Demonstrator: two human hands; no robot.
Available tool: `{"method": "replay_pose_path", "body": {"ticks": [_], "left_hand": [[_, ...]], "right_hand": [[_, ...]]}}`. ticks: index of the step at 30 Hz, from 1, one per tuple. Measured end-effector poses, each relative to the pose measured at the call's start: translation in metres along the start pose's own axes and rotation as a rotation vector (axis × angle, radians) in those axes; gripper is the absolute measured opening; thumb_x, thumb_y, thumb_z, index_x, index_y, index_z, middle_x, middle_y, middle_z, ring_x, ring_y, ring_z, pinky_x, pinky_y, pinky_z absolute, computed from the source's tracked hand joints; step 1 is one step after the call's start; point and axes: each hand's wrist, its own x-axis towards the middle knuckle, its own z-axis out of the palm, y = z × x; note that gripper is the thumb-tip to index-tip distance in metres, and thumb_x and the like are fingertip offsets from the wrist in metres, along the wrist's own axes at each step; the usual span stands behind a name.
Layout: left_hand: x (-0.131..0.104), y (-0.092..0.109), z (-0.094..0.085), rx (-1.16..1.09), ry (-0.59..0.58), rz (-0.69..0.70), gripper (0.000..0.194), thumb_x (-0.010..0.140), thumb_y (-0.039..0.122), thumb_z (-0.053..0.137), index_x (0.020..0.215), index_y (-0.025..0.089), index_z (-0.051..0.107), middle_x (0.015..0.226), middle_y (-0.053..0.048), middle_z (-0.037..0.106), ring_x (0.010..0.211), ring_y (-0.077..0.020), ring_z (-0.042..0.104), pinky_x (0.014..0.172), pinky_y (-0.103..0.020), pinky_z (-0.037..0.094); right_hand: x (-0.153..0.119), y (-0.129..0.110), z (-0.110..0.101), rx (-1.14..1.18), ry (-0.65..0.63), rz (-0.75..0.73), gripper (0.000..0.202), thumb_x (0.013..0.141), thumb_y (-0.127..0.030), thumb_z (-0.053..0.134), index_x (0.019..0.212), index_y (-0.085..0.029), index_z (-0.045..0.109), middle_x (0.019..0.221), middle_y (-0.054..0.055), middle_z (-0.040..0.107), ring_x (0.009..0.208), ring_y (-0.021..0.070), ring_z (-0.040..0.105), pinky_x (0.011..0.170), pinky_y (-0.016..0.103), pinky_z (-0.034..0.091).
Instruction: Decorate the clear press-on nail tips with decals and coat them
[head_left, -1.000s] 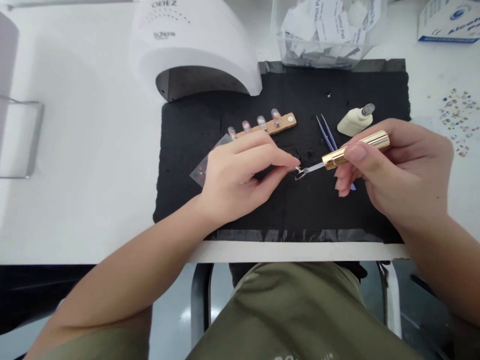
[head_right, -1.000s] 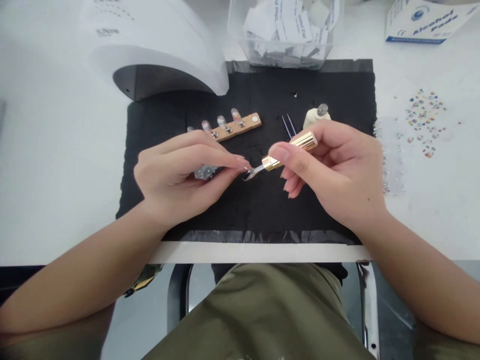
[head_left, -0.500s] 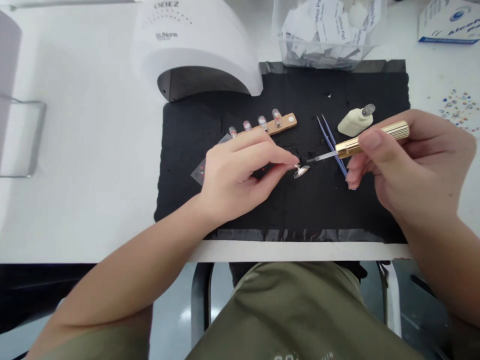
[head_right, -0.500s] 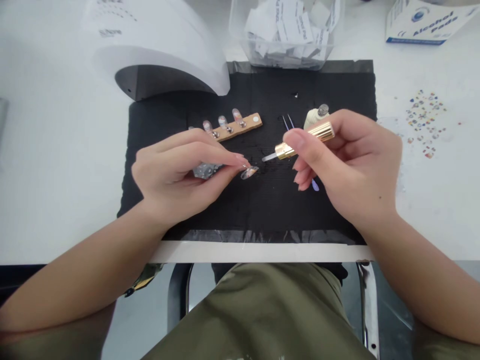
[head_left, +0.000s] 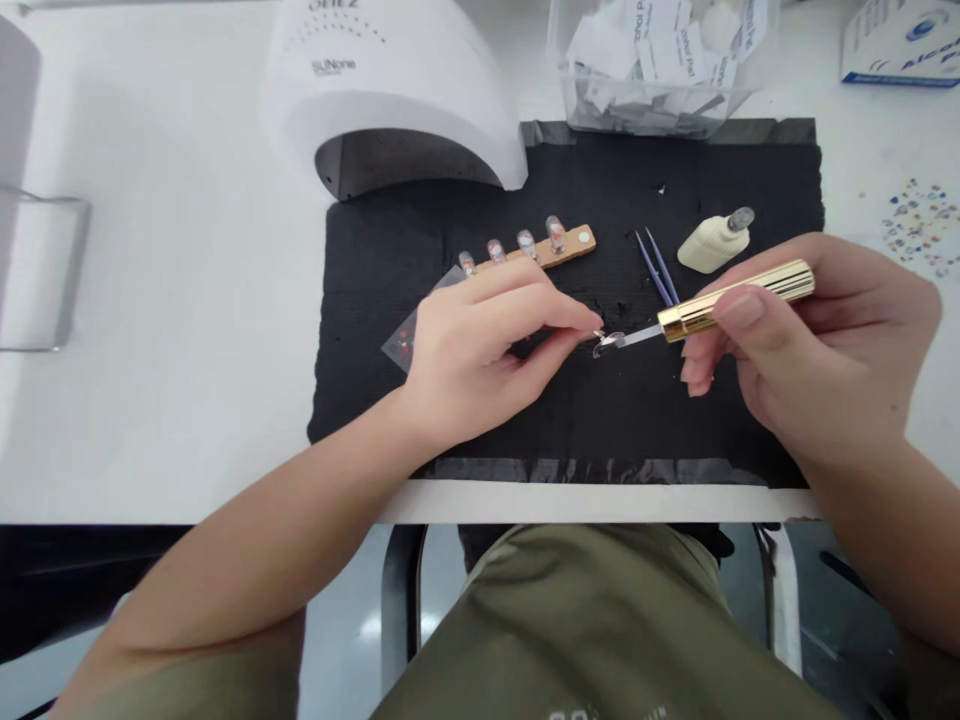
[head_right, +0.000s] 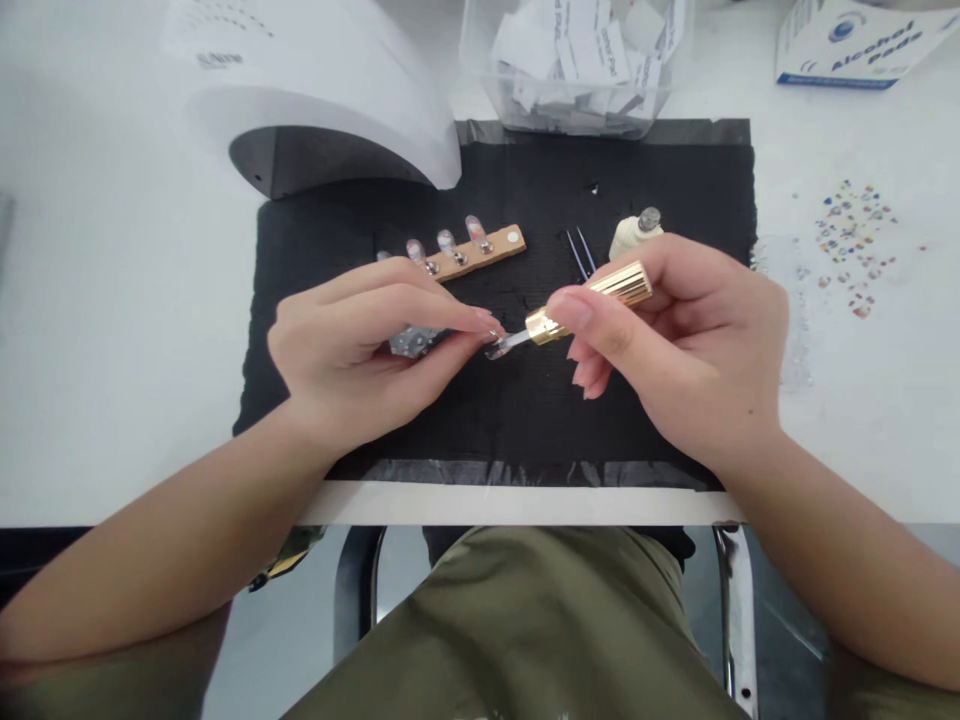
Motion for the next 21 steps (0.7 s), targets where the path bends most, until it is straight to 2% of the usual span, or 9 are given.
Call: {"method": "replay_pose_path", "body": {"ticks": [8,21], "left_hand": [[-0.0004,0.0022,-0.0005,-0.006,0.003,-0.022,0.020,0.097,0.008,0.083,0.098,0.027,0.078,0.087,0.003,0.083,0.071,-0.0147,0.077,0.065,-0.029,0.063],[-0.0023,0.0030,-0.0013,0.014,0.010,-0.039,0.018,0.098,0.007,0.083,0.098,0.025,0.079,0.089,0.003,0.085,0.074,-0.0134,0.079,0.068,-0.027,0.065]], "right_hand": [[-0.0022,-0.0047,0.0028,-0.010,0.005,0.072,0.016,0.094,-0.032,0.094,0.084,-0.027,0.083,0.066,-0.008,0.075,0.049,0.0082,0.067,0.045,0.021,0.060],[0.0044,0.0042,-0.0036,-0.071,0.098,-0.013,0.023,0.094,-0.040,0.095,0.082,-0.025,0.082,0.064,-0.007,0.074,0.048,0.0084,0.067,0.043,0.022,0.058]]}}
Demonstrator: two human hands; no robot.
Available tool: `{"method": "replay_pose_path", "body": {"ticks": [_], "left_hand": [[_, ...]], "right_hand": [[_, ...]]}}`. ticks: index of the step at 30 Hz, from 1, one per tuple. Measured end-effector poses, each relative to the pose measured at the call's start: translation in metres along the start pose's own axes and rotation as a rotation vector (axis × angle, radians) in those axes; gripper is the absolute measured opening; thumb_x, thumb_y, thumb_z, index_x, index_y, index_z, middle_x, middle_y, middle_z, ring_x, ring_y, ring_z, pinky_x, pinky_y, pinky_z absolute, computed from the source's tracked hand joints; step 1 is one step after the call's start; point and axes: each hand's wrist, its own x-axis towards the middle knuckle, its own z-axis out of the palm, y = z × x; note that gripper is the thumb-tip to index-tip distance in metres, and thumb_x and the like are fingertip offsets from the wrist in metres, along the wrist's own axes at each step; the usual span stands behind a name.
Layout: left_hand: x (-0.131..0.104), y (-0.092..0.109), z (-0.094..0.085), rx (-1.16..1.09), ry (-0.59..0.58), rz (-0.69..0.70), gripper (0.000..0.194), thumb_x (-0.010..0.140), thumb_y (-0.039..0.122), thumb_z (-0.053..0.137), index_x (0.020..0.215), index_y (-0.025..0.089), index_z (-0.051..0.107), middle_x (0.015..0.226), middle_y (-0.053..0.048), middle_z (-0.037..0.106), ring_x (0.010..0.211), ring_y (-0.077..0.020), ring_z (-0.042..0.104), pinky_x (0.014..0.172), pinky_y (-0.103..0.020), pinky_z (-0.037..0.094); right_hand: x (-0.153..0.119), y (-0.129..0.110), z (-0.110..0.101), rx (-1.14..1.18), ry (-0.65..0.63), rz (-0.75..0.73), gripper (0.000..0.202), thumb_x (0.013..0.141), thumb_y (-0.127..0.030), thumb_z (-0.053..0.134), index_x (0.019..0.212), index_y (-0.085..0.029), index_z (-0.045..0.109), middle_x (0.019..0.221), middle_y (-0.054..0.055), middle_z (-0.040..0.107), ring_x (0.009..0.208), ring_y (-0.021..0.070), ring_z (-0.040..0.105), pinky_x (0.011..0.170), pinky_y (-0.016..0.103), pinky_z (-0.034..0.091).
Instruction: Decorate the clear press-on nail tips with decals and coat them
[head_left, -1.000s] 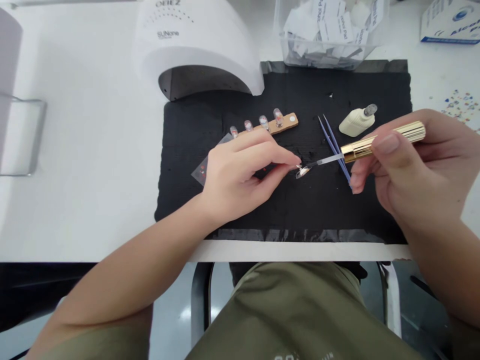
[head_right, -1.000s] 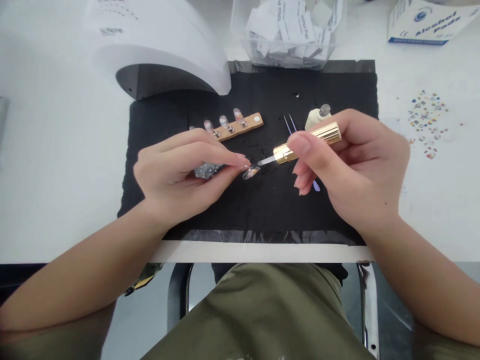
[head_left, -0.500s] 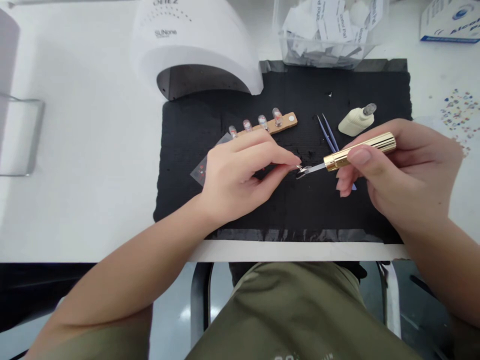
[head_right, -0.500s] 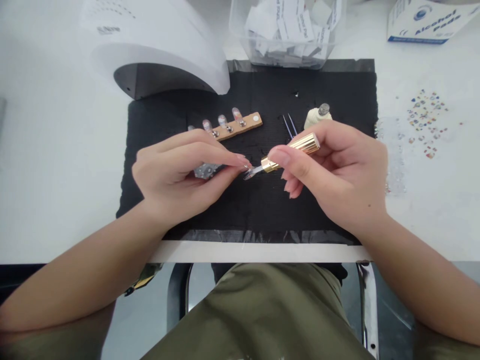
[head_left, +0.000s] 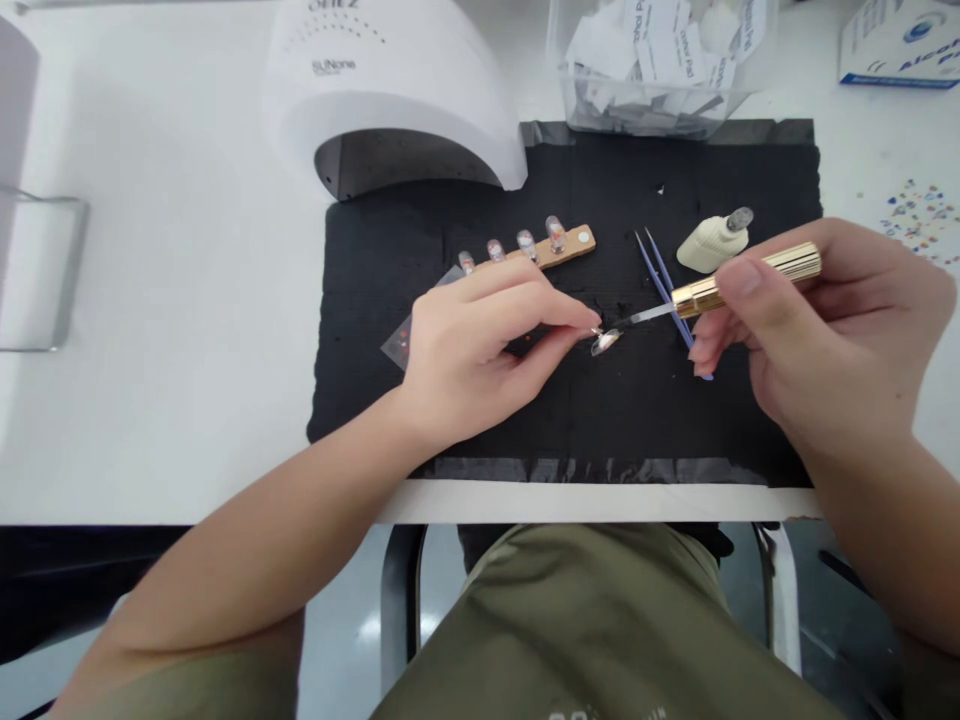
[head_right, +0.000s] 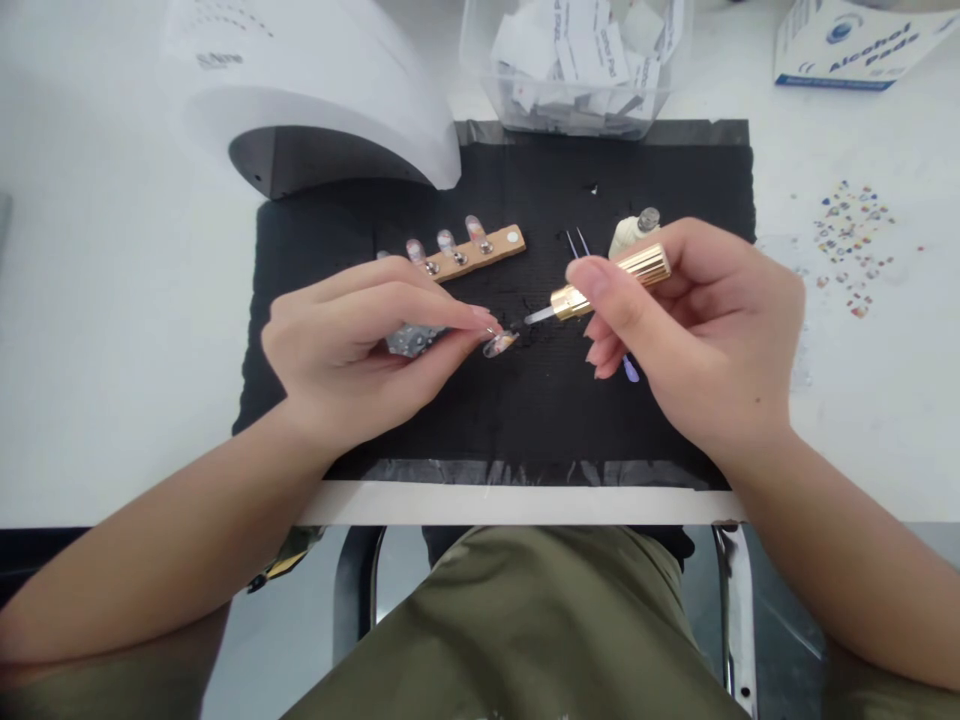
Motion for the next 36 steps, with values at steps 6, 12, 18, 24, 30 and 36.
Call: {"method": "replay_pose_path", "body": {"ticks": [6,12,18,24,30,36], "left_hand": [[0.001,0.000,0.000,0.002,0.000,0.016,0.018,0.098,0.008,0.084,0.099,0.025,0.078,0.088,0.003,0.084,0.072,-0.0132,0.077,0.067,-0.027,0.064],[0.001,0.001,0.002,-0.016,0.004,0.006,0.018,0.097,0.007,0.085,0.098,0.024,0.079,0.090,0.003,0.085,0.074,-0.0132,0.077,0.069,-0.027,0.064],[0.000,0.002,0.003,-0.025,-0.004,-0.014,0.021,0.098,0.005,0.083,0.098,0.026,0.079,0.092,0.003,0.086,0.077,-0.0141,0.080,0.073,-0.027,0.066],[0.001,0.001,0.002,-0.015,-0.027,-0.022,0.020,0.099,0.008,0.084,0.098,0.028,0.079,0.090,0.003,0.085,0.074,-0.0145,0.078,0.069,-0.029,0.065],[0.000,0.000,0.003,-0.026,-0.001,-0.020,0.018,0.098,0.009,0.085,0.096,0.027,0.081,0.089,0.005,0.086,0.074,-0.0140,0.079,0.068,-0.028,0.066],[0.001,0.002,0.003,-0.020,-0.023,-0.016,0.016,0.098,0.010,0.087,0.096,0.024,0.081,0.088,0.003,0.085,0.072,-0.0119,0.079,0.069,-0.024,0.066]], "right_hand": [[-0.002,0.000,0.001,0.079,-0.028,-0.079,0.019,0.097,-0.040,0.091,0.086,-0.027,0.083,0.065,-0.010,0.074,0.049,0.0087,0.067,0.041,0.024,0.056],[-0.005,-0.002,0.002,-0.012,-0.038,-0.053,0.018,0.098,-0.041,0.091,0.087,-0.028,0.083,0.066,-0.011,0.074,0.050,0.0076,0.068,0.044,0.022,0.059],[-0.003,-0.002,0.001,0.030,0.006,-0.130,0.017,0.098,-0.040,0.090,0.087,-0.028,0.084,0.066,-0.010,0.074,0.049,0.0090,0.067,0.042,0.026,0.057],[-0.006,-0.004,0.004,-0.036,-0.037,-0.074,0.016,0.097,-0.037,0.090,0.087,-0.027,0.082,0.066,-0.011,0.073,0.050,0.0080,0.068,0.044,0.024,0.059],[-0.005,-0.006,0.002,-0.023,0.061,-0.137,0.014,0.100,-0.035,0.087,0.088,-0.029,0.083,0.066,-0.010,0.072,0.052,0.0084,0.068,0.044,0.025,0.056],[-0.007,-0.008,0.004,0.001,-0.040,-0.083,0.015,0.099,-0.036,0.088,0.088,-0.028,0.082,0.068,-0.010,0.074,0.050,0.0080,0.066,0.038,0.024,0.053]]}}
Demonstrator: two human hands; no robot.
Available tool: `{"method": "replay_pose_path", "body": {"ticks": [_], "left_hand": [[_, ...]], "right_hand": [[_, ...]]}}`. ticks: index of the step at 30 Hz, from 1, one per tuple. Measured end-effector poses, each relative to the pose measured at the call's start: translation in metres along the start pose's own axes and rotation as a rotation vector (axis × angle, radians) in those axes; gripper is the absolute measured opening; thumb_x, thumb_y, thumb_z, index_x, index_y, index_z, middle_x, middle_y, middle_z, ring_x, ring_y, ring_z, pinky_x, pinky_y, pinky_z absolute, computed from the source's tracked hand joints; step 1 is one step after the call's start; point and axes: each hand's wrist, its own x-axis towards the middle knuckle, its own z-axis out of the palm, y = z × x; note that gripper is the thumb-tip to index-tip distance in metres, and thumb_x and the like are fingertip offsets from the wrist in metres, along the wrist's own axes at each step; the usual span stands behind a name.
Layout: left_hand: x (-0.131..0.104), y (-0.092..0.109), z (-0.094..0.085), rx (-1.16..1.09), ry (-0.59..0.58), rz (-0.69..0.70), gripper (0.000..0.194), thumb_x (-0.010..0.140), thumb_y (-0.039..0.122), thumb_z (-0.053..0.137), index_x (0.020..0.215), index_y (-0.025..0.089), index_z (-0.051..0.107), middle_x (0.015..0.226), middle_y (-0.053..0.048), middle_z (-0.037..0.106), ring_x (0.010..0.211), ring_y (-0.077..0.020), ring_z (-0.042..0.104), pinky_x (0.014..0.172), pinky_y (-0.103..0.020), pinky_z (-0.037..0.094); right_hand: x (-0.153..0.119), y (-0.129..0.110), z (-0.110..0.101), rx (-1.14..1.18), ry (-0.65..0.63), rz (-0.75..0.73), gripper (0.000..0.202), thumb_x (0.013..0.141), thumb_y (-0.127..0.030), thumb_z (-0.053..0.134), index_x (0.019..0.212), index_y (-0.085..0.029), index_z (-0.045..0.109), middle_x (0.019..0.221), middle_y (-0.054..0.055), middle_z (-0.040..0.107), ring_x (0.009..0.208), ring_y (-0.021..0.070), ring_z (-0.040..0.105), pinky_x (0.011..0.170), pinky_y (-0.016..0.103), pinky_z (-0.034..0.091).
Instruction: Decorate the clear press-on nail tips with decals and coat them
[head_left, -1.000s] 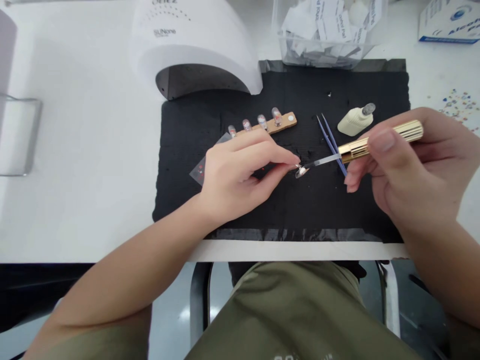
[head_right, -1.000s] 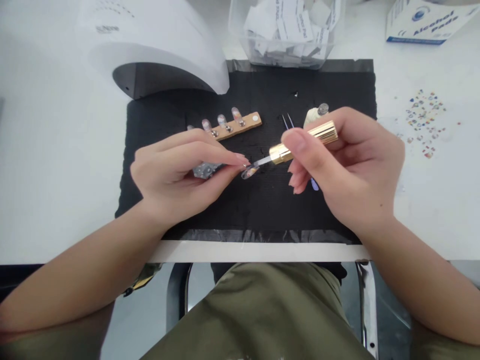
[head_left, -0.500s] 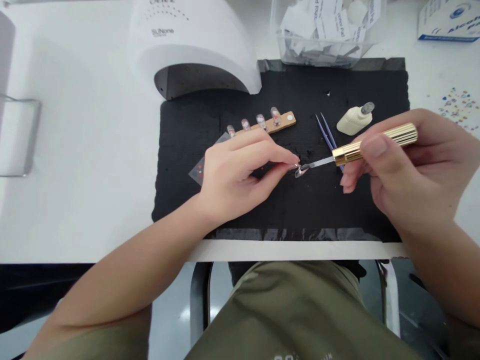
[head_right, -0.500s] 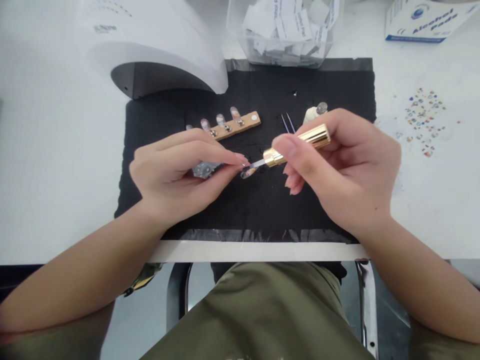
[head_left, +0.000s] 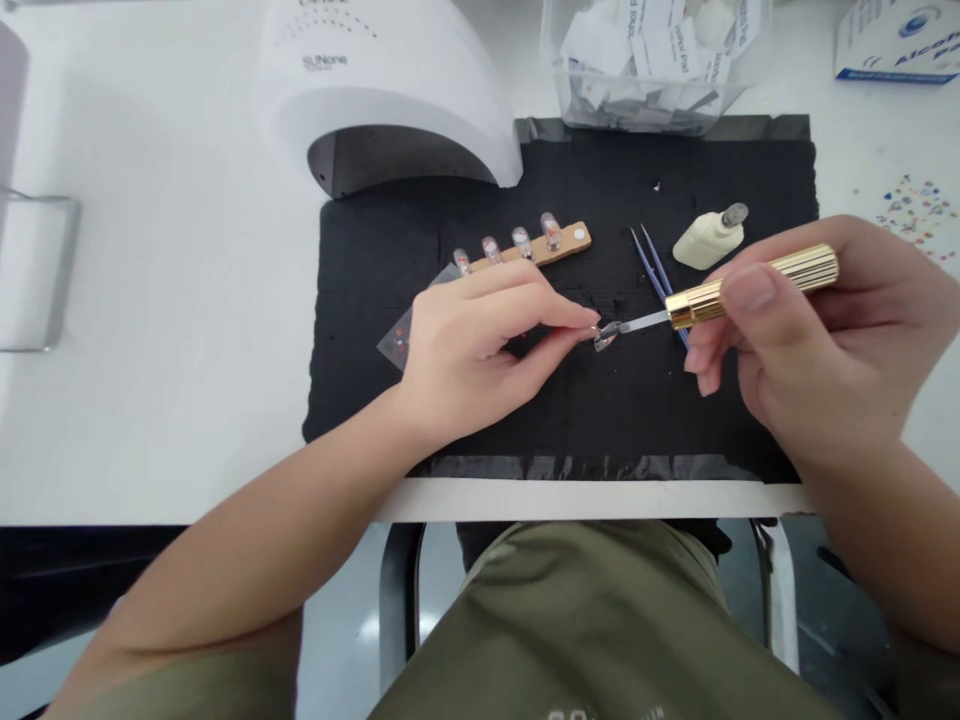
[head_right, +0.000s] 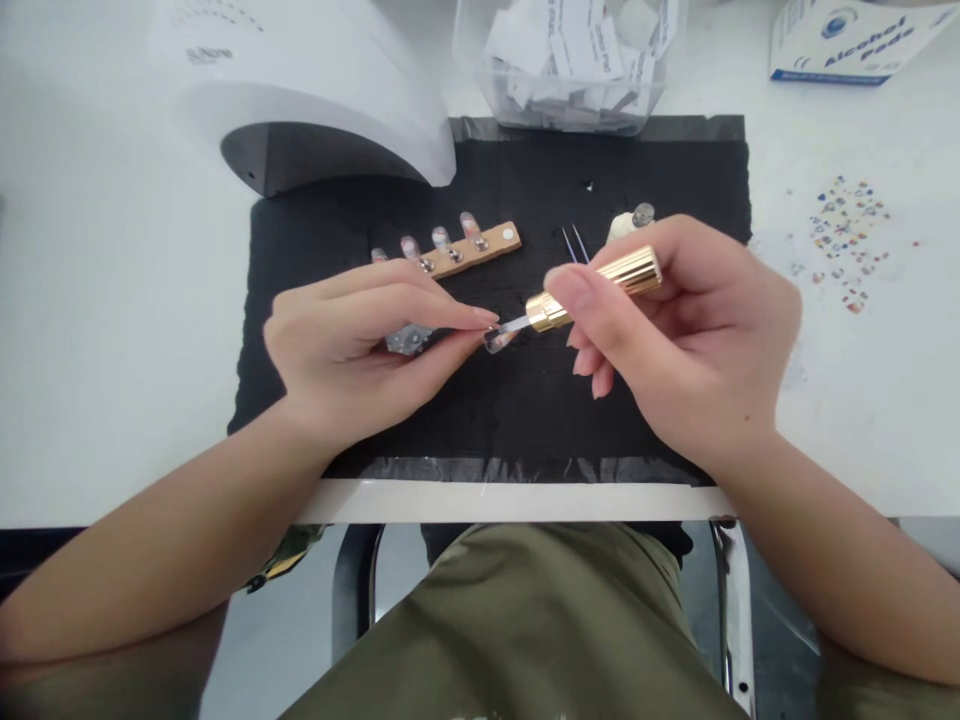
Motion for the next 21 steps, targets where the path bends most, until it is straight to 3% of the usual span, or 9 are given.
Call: {"method": "replay_pose_path", "body": {"ticks": [9,15,21], "left_hand": [[-0.0008,-0.0018,-0.0002,-0.005,0.007,0.007,0.014,0.098,0.008,0.085,0.096,0.022,0.082,0.088,0.003,0.085,0.072,-0.0119,0.079,0.069,-0.023,0.065],[-0.0011,0.0018,0.0001,-0.017,0.011,-0.037,0.015,0.099,0.010,0.084,0.094,0.023,0.084,0.088,0.003,0.086,0.072,-0.0126,0.079,0.069,-0.025,0.065],[-0.0006,-0.0021,0.0013,-0.019,0.019,0.010,0.012,0.099,0.012,0.084,0.095,0.023,0.083,0.087,0.002,0.086,0.071,-0.0125,0.079,0.069,-0.025,0.066]], "right_hand": [[-0.0011,-0.0043,0.0028,-0.067,-0.020,0.074,0.016,0.098,-0.031,0.087,0.085,-0.029,0.079,0.066,-0.013,0.072,0.052,0.0062,0.068,0.044,0.021,0.057],[0.0001,0.0003,0.0027,-0.046,0.080,-0.036,0.013,0.096,-0.033,0.089,0.085,-0.029,0.082,0.066,-0.012,0.071,0.051,0.0084,0.068,0.042,0.025,0.055],[-0.0034,-0.0063,0.0043,-0.083,0.006,0.058,0.013,0.097,-0.032,0.088,0.086,-0.029,0.081,0.067,-0.011,0.071,0.054,0.0084,0.068,0.045,0.025,0.056]]}}
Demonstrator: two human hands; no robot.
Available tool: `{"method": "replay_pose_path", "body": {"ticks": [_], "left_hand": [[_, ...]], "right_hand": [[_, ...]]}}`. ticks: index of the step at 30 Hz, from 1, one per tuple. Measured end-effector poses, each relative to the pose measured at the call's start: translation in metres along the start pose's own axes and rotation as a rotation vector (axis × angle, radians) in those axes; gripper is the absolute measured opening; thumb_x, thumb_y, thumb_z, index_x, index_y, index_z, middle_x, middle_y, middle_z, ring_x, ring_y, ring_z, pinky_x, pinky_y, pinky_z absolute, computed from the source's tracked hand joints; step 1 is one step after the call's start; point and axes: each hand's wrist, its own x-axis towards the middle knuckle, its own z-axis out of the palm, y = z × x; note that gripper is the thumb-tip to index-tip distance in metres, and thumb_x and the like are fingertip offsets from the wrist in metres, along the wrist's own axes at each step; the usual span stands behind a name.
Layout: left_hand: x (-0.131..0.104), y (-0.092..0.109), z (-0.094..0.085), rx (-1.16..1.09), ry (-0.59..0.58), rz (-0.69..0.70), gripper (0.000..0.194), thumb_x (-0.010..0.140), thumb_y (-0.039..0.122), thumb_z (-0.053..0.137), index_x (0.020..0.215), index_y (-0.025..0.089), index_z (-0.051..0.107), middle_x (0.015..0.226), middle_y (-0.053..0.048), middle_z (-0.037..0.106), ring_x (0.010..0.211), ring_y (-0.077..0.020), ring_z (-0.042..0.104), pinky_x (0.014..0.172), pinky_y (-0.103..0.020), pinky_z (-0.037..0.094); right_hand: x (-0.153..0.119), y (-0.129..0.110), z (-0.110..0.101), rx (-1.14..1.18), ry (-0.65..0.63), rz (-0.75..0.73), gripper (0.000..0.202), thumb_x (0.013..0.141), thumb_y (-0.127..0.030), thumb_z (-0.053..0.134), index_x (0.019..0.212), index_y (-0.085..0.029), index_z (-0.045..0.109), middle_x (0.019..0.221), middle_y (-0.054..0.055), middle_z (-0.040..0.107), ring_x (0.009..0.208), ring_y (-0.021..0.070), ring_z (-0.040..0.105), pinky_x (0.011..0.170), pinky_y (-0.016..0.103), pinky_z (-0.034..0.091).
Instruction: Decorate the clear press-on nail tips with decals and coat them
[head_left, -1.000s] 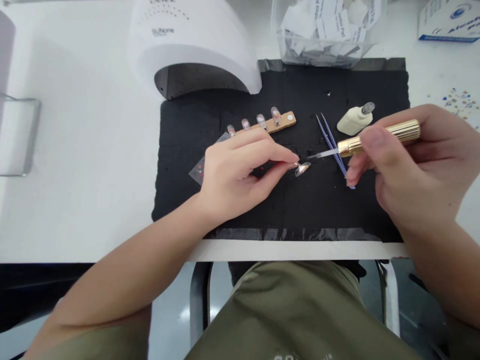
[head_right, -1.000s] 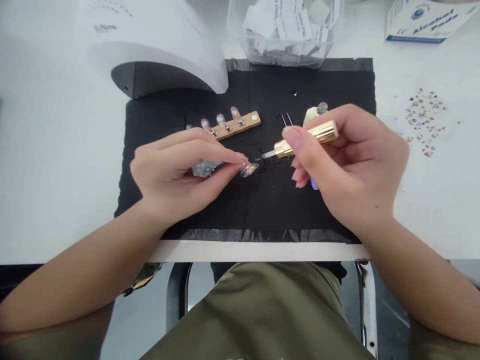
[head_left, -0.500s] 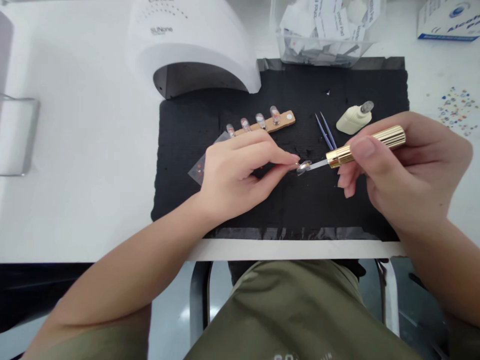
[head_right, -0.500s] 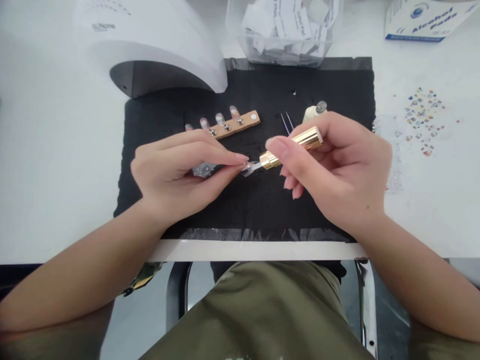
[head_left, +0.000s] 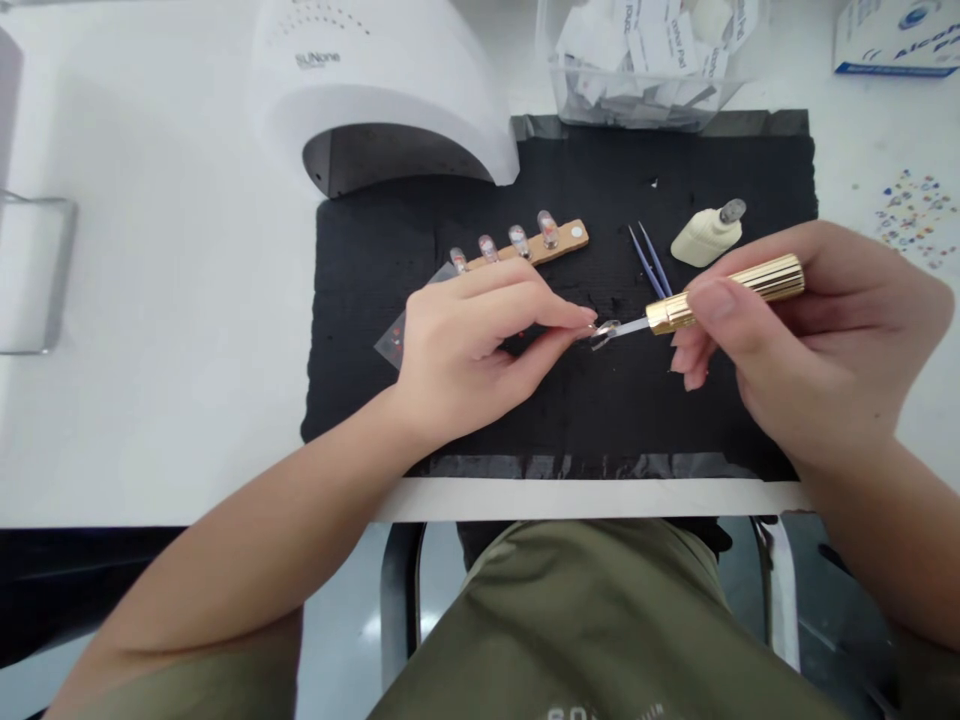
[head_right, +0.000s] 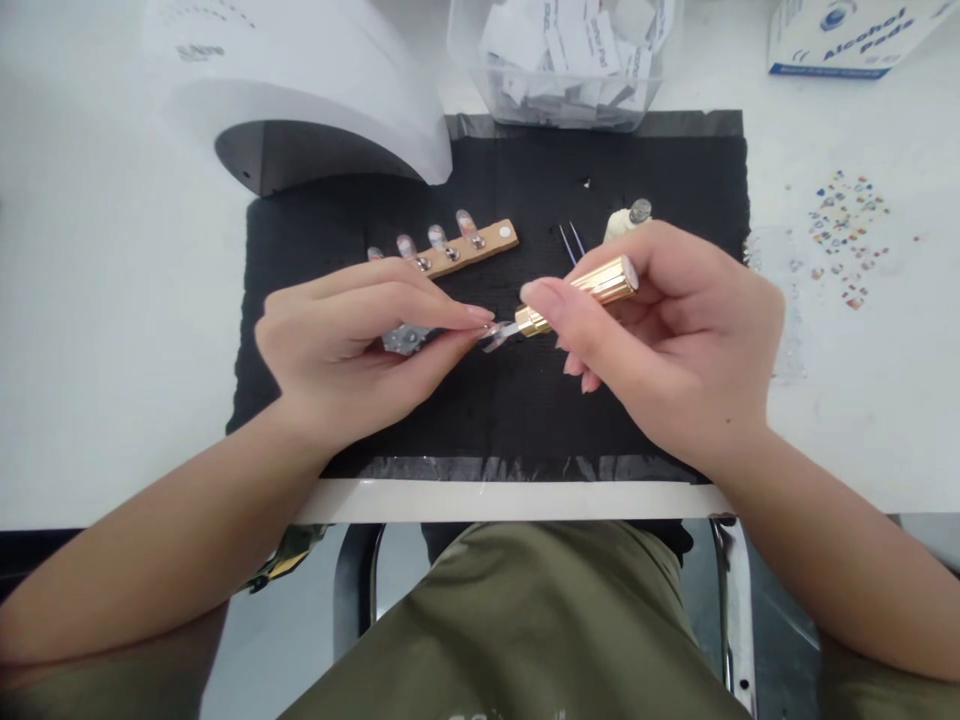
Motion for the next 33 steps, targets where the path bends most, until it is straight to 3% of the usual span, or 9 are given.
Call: {"method": "replay_pose_path", "body": {"ticks": [3,6,9,13,15,19,24,33], "left_hand": [[0.000,-0.003,0.002,-0.047,0.015,-0.006,0.013,0.095,0.010,0.088,0.095,0.022,0.083,0.088,0.002,0.086,0.071,-0.0112,0.078,0.069,-0.023,0.064],[0.001,-0.003,0.002,-0.153,0.020,-0.128,0.014,0.095,0.010,0.090,0.094,0.023,0.086,0.091,0.003,0.089,0.070,-0.0103,0.077,0.070,-0.024,0.065],[0.001,-0.002,0.001,-0.230,0.005,-0.269,0.012,0.098,0.013,0.088,0.096,0.026,0.089,0.096,0.002,0.090,0.074,-0.0122,0.079,0.071,-0.026,0.067],[0.000,-0.002,0.000,-0.221,-0.005,-0.304,0.008,0.098,0.019,0.088,0.099,0.027,0.090,0.095,0.001,0.090,0.077,-0.0139,0.079,0.072,-0.028,0.068],[0.000,-0.001,0.000,-0.215,-0.018,-0.292,0.008,0.099,0.020,0.087,0.100,0.027,0.091,0.096,0.001,0.090,0.078,-0.0147,0.080,0.074,-0.029,0.069],[0.001,0.000,0.002,-0.259,-0.032,-0.231,0.018,0.101,0.012,0.083,0.102,0.029,0.090,0.099,0.002,0.091,0.080,-0.0131,0.082,0.076,-0.027,0.069],[0.000,0.000,0.001,-0.251,-0.033,-0.242,0.016,0.102,0.015,0.084,0.103,0.030,0.090,0.098,0.002,0.091,0.080,-0.0141,0.082,0.076,-0.029,0.070],[0.004,0.002,0.001,-0.237,-0.057,-0.191,0.021,0.102,0.009,0.080,0.101,0.028,0.090,0.096,0.002,0.091,0.080,-0.0131,0.082,0.079,-0.027,0.070]], "right_hand": [[0.004,0.005,-0.001,0.006,0.103,-0.076,0.010,0.097,-0.030,0.088,0.088,-0.029,0.083,0.070,-0.009,0.071,0.056,0.0089,0.069,0.047,0.027,0.056],[0.011,0.016,-0.003,0.084,0.218,-0.264,0.000,0.099,-0.031,0.087,0.099,-0.031,0.087,0.078,-0.005,0.074,0.057,0.0109,0.067,0.042,0.031,0.053],[0.015,0.022,-0.005,0.141,0.180,-0.338,0.007,0.098,-0.027,0.087,0.104,-0.030,0.089,0.083,-0.003,0.077,0.058,0.0124,0.069,0.040,0.033,0.054],[0.012,0.018,-0.006,0.181,0.038,-0.230,0.009,0.100,-0.024,0.082,0.099,-0.030,0.088,0.074,-0.006,0.073,0.053,0.0114,0.068,0.038,0.030,0.052],[0.010,0.015,-0.005,0.163,0.027,-0.162,0.010,0.100,-0.025,0.080,0.096,-0.031,0.087,0.070,-0.008,0.071,0.052,0.0112,0.067,0.038,0.028,0.050],[0.006,0.009,-0.004,0.151,0.010,-0.171,0.009,0.097,-0.028,0.083,0.090,-0.031,0.086,0.063,-0.010,0.068,0.047,0.0108,0.064,0.035,0.027,0.046],[0.004,0.004,-0.003,0.082,0.022,-0.068,0.009,0.095,-0.026,0.087,0.088,-0.030,0.085,0.066,-0.009,0.071,0.048,0.0104,0.066,0.038,0.027,0.051],[0.006,0.011,-0.001,0.120,0.025,-0.130,0.009,0.098,-0.027,0.082,0.090,-0.029,0.083,0.066,-0.009,0.068,0.050,0.0097,0.066,0.037,0.026,0.046]]}}
